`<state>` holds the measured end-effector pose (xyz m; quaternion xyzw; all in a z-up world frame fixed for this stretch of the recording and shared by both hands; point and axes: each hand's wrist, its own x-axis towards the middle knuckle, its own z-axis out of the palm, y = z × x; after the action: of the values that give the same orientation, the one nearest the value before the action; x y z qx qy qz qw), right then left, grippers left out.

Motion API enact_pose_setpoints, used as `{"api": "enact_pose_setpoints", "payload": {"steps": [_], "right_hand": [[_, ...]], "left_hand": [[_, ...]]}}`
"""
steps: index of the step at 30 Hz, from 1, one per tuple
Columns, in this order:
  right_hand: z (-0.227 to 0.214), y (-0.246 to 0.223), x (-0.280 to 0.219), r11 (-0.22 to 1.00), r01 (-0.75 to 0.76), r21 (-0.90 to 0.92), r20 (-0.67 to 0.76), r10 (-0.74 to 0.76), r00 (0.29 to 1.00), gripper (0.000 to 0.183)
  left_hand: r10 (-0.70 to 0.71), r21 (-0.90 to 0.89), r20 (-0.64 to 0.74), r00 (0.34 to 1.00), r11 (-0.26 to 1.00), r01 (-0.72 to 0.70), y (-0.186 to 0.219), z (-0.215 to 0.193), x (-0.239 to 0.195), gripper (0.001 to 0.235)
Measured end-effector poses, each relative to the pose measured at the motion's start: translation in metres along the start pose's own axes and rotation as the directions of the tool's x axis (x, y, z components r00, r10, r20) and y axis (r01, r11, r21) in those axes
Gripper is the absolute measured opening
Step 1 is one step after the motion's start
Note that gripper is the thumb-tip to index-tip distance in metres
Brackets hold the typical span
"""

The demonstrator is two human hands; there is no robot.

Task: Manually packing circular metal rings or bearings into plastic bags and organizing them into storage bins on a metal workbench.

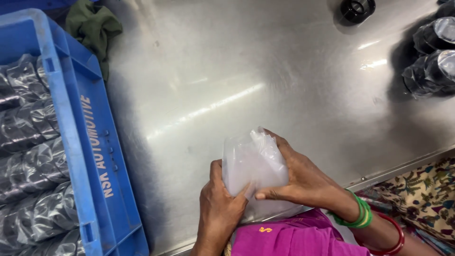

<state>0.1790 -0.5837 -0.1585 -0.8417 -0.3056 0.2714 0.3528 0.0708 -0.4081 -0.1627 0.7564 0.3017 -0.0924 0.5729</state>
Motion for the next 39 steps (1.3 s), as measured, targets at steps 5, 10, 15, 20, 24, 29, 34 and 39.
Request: {"api": "enact_pose_setpoints", "payload": {"steps": [5, 10, 15, 20, 24, 29, 34, 39], "right_hand": [[0.002, 0.014, 0.010, 0.920, -0.207, 0.333, 0.062, 0.198, 0.978, 0.114], [0.010, 0.046, 0.012, 0.415, -0.284, 0.864, 0.234, 0.168, 0.958, 0.102], [0.008, 0.046, 0.016, 0.118, -0.316, 0.941, 0.293, 0.176, 0.940, 0.093], [-0.008, 0.076, 0.018, 0.631, -0.179, 0.755, 0.039, 0.229, 0.973, 0.079], [-0.030, 0.006, 0.028, 0.928, -0.144, 0.343, -0.106, 0.191, 0.976, 0.091], [-0.007, 0.016, 0.018, 0.986, 0.039, -0.165, -0.047, -0.047, 0.998, 0.123], [0.013, -0.006, 0.013, 0.923, 0.074, -0.377, -0.023, -0.089, 0.996, 0.106], [0.001, -0.001, 0.022, 0.964, -0.032, -0.262, 0.011, 0.036, 0.999, 0.070]], "left_hand": [[-0.049, -0.206, 0.044, 0.998, 0.977, 0.057, -0.018, -0.013, -0.005, 0.050], [0.007, -0.412, 0.017, 1.000, 0.911, 0.001, -0.030, -0.025, 0.001, 0.055], [-0.111, -0.292, 0.088, 0.990, 0.947, 0.132, -0.015, -0.033, -0.002, 0.052], [-0.125, -0.279, -0.134, 0.983, 0.957, 0.084, -0.030, -0.049, 0.000, 0.032], [-0.007, -0.092, -0.302, 0.953, 0.995, -0.022, -0.031, -0.061, 0.001, 0.032], [0.067, 0.098, -0.378, 0.923, 0.995, -0.032, -0.036, -0.064, 0.008, 0.032], [0.073, 0.111, -0.360, 0.930, 0.993, -0.035, -0.048, -0.068, 0.012, 0.030], [0.035, 0.076, -0.319, 0.947, 0.997, -0.011, -0.056, -0.078, 0.010, 0.030]]}}
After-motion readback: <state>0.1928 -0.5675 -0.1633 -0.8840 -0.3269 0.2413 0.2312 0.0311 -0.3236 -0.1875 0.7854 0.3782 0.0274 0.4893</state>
